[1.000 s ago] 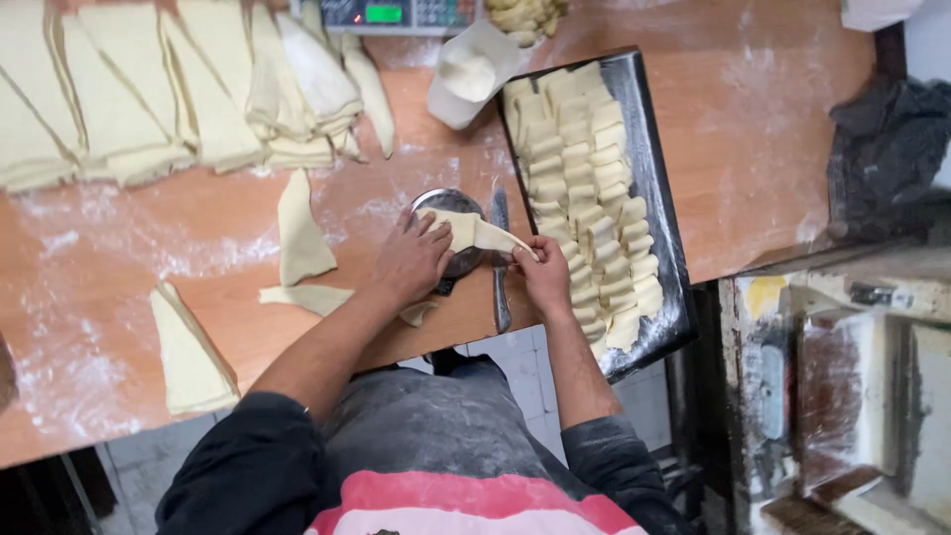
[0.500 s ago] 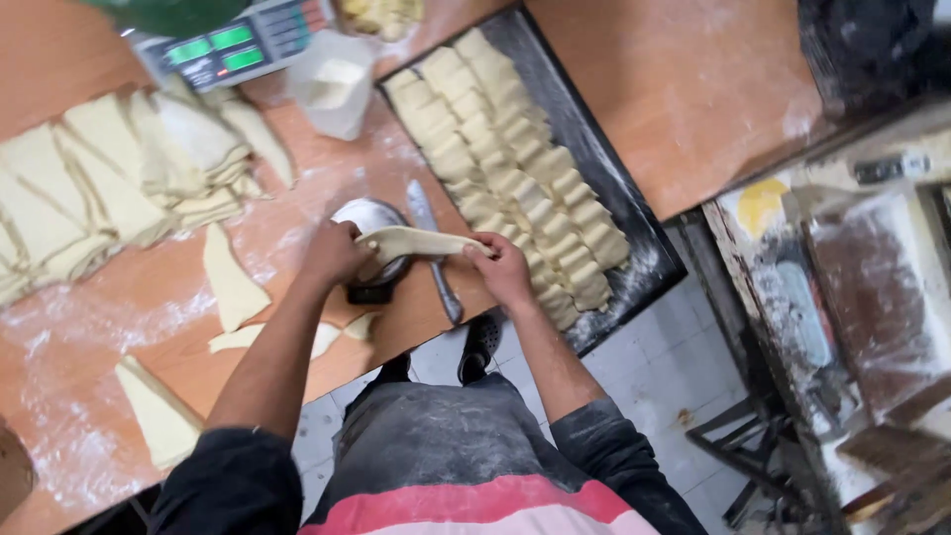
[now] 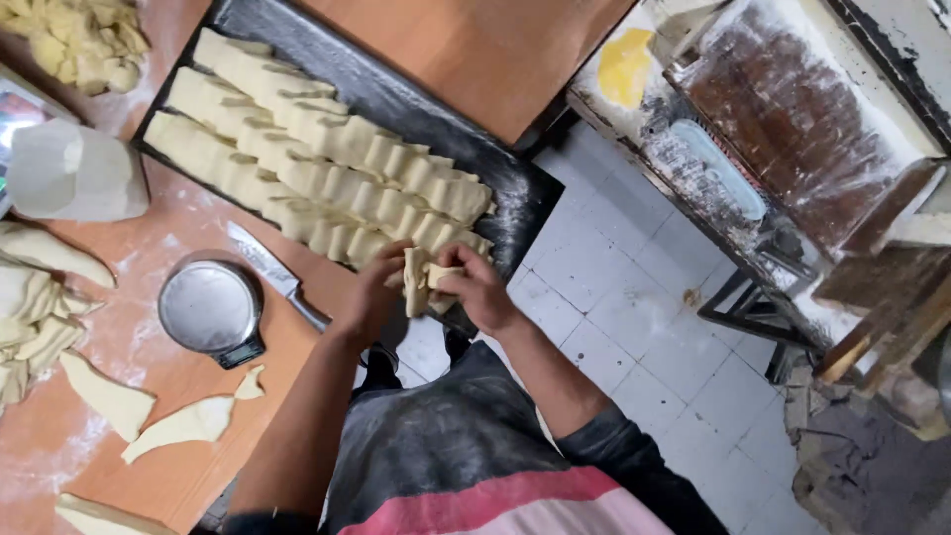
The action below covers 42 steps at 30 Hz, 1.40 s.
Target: Rolling pre-cut triangular dough pieces into crescent shapes and arranging them on a tray.
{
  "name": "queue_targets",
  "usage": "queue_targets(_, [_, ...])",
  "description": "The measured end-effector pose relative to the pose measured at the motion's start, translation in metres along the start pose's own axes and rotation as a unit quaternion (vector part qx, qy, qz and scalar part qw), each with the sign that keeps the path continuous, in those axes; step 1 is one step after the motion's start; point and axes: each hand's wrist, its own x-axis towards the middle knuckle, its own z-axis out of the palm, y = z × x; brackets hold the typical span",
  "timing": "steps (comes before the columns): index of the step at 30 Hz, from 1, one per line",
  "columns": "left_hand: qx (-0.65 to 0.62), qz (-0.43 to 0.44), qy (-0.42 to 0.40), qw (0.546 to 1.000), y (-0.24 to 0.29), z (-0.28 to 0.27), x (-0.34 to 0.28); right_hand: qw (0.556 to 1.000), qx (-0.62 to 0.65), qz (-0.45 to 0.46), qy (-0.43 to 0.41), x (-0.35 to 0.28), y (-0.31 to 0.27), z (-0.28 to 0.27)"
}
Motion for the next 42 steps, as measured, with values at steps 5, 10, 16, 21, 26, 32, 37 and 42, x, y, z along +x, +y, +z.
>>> queue_targets(5, [-0.145,-0.142,-0.053,0.978,-0.027,0.069,0.062,1.0,0.004,-0.024,0.014,0.001,-0.037,-0.037])
queue_targets(10, [0.121,-0.038,-0.059,0.99,-0.042,0.094,0.075,0.977,-0.186,-0.036,0.095,-0.009,-0.043,-0.046])
queue_targets(16, [0.042,-0.015,0.004,0.999,-0.006,0.093,0.086,0.981,0.157,-0.009,0.114,0.007,-0.05,-0.049])
queue_targets(21, [-0.042,-0.001,-0.002,0.999,-0.01,0.056,0.119,0.984,0.141,-0.048,0.1,0.026,-0.026,-0.109])
queue_targets(26, [0.388,0.186,0.133,0.893,-0.005,0.058,0.144,0.875,-0.399,-0.007,0.274,0.041,-0.05,-0.079])
queue_targets(32, [0.413,0.337,0.161,0.831,-0.018,0.028,0.071,0.644,-0.707,-0.226,0.188,0.033,-0.031,-0.039])
queue_targets(37, [0.452,0.308,0.235,0.803,-0.039,-0.037,-0.111,0.745,-0.631,-0.193,0.098,0.055,0.003,0.071])
queue_targets(42, [0.339,0.247,0.45,0.789,-0.15,-0.15,-0.23,0.712,-0.677,-0.125,-0.138,0.078,0.099,0.198])
